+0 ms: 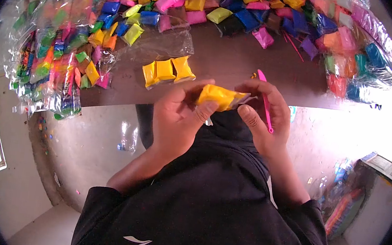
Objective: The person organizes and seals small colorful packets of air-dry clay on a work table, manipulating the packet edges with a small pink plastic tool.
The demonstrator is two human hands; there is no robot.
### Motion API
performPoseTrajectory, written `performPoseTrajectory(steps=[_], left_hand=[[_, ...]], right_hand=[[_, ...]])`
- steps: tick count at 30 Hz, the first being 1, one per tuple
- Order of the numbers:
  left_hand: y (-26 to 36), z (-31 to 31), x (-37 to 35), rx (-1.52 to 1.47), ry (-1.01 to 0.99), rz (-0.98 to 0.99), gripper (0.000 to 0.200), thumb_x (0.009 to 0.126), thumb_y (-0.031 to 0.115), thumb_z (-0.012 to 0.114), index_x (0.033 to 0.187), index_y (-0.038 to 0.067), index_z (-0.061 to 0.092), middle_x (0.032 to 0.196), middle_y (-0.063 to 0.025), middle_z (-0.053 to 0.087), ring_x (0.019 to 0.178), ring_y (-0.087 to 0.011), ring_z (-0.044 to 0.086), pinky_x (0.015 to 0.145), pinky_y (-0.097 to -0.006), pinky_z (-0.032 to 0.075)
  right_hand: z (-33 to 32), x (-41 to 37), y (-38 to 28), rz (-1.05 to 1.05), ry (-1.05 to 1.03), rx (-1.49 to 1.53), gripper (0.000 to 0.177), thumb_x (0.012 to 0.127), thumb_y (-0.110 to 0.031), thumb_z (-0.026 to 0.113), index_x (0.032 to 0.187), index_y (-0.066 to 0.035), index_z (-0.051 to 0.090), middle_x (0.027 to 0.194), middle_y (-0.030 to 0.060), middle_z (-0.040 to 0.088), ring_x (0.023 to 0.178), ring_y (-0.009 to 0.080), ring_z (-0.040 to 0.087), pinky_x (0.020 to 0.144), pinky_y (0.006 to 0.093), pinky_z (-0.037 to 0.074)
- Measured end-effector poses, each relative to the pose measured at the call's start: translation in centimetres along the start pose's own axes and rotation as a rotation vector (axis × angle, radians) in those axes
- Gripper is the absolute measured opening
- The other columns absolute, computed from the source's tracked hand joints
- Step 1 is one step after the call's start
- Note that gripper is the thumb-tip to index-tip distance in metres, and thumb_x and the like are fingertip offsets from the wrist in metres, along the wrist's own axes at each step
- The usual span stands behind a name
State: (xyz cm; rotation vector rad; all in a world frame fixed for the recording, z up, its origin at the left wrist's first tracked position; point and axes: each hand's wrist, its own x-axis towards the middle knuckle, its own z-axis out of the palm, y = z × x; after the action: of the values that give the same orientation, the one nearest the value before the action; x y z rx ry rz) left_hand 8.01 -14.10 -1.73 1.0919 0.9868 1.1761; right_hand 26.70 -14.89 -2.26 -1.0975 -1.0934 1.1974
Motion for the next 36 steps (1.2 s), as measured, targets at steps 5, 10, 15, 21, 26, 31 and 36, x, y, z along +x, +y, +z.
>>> performPoseTrajectory(steps=[5, 10, 15, 21, 26, 31, 36], left_hand=[[-0.1, 0.2, -0.2, -0.041, -0.092, 0.004, 0.033, 0.096, 0.009, 0.069, 0.126, -0.004, 0.060, 0.117, -0.0114, 0.066, 0.107, -0.0154, 0.064, 0.097, -0.0288, 0.051], [-0.8, -0.1, -0.4, -0.353, -0.164, -0.188, 0.033, 0.097, 0.015, 0.069, 0.123, -0.003, 0.061, 0.116, -0.0104, 0.066, 0.106, -0.0150, 0.064, 0.098, -0.0301, 0.052], [0.0, -0.4, -0.3, -0.142, -0.230, -0.096, 0.033, 0.096, 0.013, 0.069, 0.124, -0.002, 0.059, 0.114, -0.0097, 0.065, 0.106, -0.0135, 0.064, 0.094, -0.0287, 0.053], [0.4, -0.6, -0.2, -0.140, -0.291, -0.110, 0.038, 0.096, 0.011, 0.070, 0.128, -0.001, 0.052, 0.111, -0.0083, 0.063, 0.102, -0.0123, 0.063, 0.092, -0.0275, 0.053], [0.4, -0.7, -0.2, -0.149, -0.324, -0.155, 0.037, 0.096, 0.010, 0.070, 0.126, 0.000, 0.052, 0.111, -0.0072, 0.063, 0.101, -0.0115, 0.063, 0.091, -0.0267, 0.051], [0.2, -0.5, -0.4, -0.185, -0.313, -0.201, 0.029, 0.096, 0.009, 0.069, 0.121, 0.002, 0.055, 0.108, -0.0059, 0.063, 0.099, -0.0101, 0.062, 0.088, -0.0252, 0.051], [0.2, -0.3, -0.5, -0.386, -0.184, -0.415, 0.024, 0.098, 0.013, 0.068, 0.117, 0.003, 0.058, 0.106, -0.0070, 0.066, 0.095, -0.0126, 0.065, 0.086, -0.0268, 0.053]], right_hand=[[-0.5, -0.2, 0.9, -0.068, -0.089, 0.055, 0.013, 0.089, -0.005, 0.075, 0.097, 0.000, 0.066, 0.097, 0.0096, 0.072, 0.085, 0.0152, 0.068, 0.078, 0.0303, 0.053], [-0.9, -0.5, 0.8, -0.279, -0.242, -0.268, 0.018, 0.084, -0.010, 0.080, 0.094, 0.000, 0.068, 0.089, 0.0130, 0.072, 0.078, 0.0215, 0.070, 0.072, 0.0311, 0.054], [-1.7, 0.8, -1.6, -0.351, -0.310, -0.367, 0.028, 0.088, -0.011, 0.075, 0.114, -0.002, 0.069, 0.089, 0.0104, 0.063, 0.078, 0.0209, 0.061, 0.072, 0.0318, 0.047], [-2.2, 1.9, -2.6, -0.349, -0.434, -0.388, 0.020, 0.080, -0.005, 0.080, 0.099, -0.004, 0.074, 0.086, 0.0105, 0.067, 0.077, 0.0223, 0.062, 0.069, 0.0329, 0.047], [-2.1, 1.4, -1.1, -0.443, -0.331, -0.416, 0.020, 0.074, -0.004, 0.081, 0.093, -0.006, 0.074, 0.081, 0.0105, 0.067, 0.072, 0.0263, 0.066, 0.065, 0.0355, 0.052], [-1.8, 0.8, -1.5, -0.567, -0.249, -0.626, 0.024, 0.069, -0.006, 0.081, 0.090, -0.008, 0.072, 0.080, 0.0106, 0.067, 0.070, 0.0290, 0.069, 0.062, 0.0363, 0.056], [-2.4, 2.0, -1.0, -0.606, 0.072, -0.697, 0.021, 0.069, 0.010, 0.069, 0.085, -0.003, 0.069, 0.070, 0.0082, 0.065, 0.059, 0.0194, 0.066, 0.057, 0.0286, 0.051]])
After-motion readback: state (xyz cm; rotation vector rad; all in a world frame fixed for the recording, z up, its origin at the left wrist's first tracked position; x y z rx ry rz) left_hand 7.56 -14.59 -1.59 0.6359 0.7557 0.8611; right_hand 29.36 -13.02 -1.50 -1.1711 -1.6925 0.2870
